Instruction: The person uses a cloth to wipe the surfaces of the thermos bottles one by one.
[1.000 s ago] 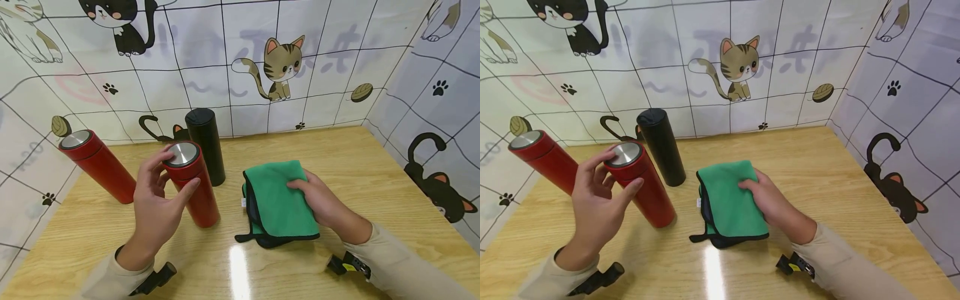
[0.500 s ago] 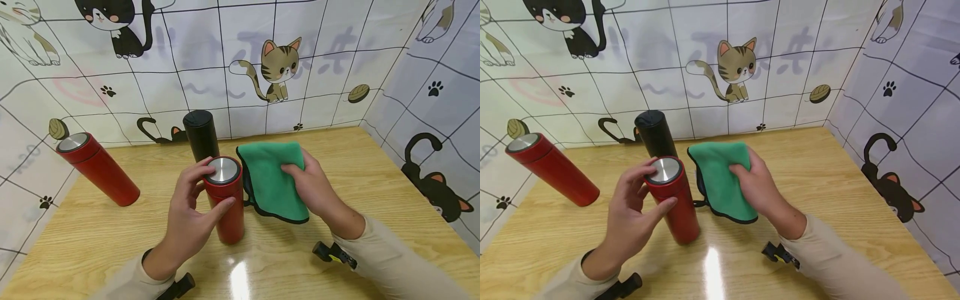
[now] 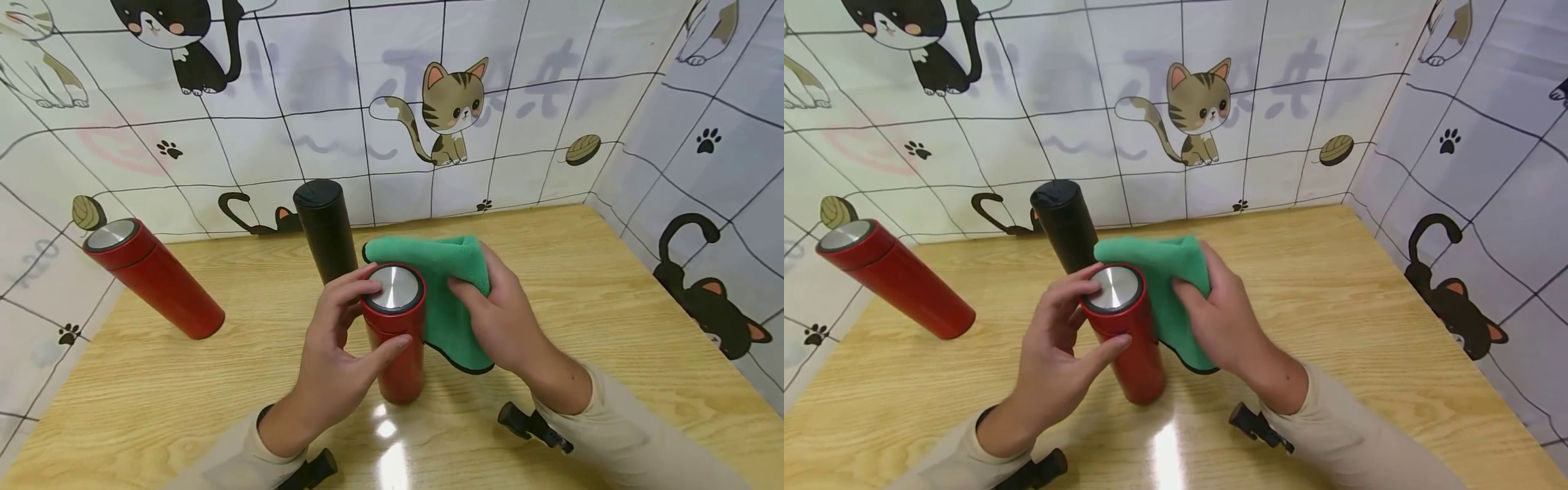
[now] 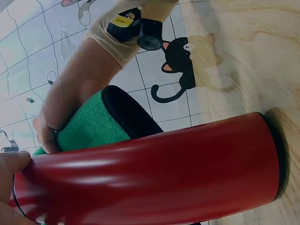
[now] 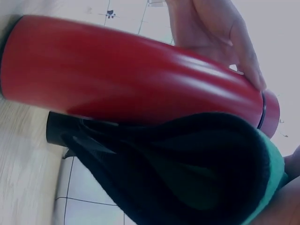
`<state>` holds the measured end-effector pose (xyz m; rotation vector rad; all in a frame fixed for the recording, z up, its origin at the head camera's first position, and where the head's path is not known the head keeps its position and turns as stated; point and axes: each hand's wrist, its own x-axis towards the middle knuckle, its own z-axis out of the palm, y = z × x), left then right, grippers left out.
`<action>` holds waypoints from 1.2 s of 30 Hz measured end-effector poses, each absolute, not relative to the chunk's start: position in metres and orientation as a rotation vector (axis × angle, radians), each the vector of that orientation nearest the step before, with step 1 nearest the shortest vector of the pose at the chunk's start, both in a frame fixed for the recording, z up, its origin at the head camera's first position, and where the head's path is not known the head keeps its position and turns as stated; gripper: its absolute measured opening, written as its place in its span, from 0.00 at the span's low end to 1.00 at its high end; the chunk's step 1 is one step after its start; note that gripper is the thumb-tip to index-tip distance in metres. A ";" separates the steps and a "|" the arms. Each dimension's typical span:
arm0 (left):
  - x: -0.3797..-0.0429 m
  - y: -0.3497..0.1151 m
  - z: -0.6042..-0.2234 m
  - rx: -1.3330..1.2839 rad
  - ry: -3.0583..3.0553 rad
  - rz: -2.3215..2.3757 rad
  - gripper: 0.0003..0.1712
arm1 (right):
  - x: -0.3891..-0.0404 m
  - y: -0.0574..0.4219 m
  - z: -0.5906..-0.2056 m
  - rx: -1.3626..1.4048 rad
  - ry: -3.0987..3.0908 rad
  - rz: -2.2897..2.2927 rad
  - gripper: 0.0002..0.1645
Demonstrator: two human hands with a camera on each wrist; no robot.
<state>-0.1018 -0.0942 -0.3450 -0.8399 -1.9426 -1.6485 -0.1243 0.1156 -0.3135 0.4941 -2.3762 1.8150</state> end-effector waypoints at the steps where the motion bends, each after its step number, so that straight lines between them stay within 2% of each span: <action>1: -0.102 -0.094 -0.345 -0.842 -1.945 -1.642 0.39 | -0.123 0.115 -0.314 0.514 -2.369 1.814 0.21; 7: -0.101 -0.094 -0.347 -0.863 -1.953 -1.613 0.39 | -0.117 0.112 -0.319 0.639 -2.330 1.810 0.22; 13: -0.103 -0.094 -0.349 -0.907 -1.943 -1.525 0.33 | -0.114 0.109 -0.325 0.747 -2.309 1.904 0.24; 27: -0.102 -0.099 -0.350 -0.942 -2.022 -1.276 0.32 | -0.117 0.110 -0.333 0.806 -2.393 1.825 0.28; 36: -0.099 -0.099 -0.347 -0.875 -2.082 -1.127 0.45 | -0.123 0.112 -0.335 0.837 -2.587 1.620 0.21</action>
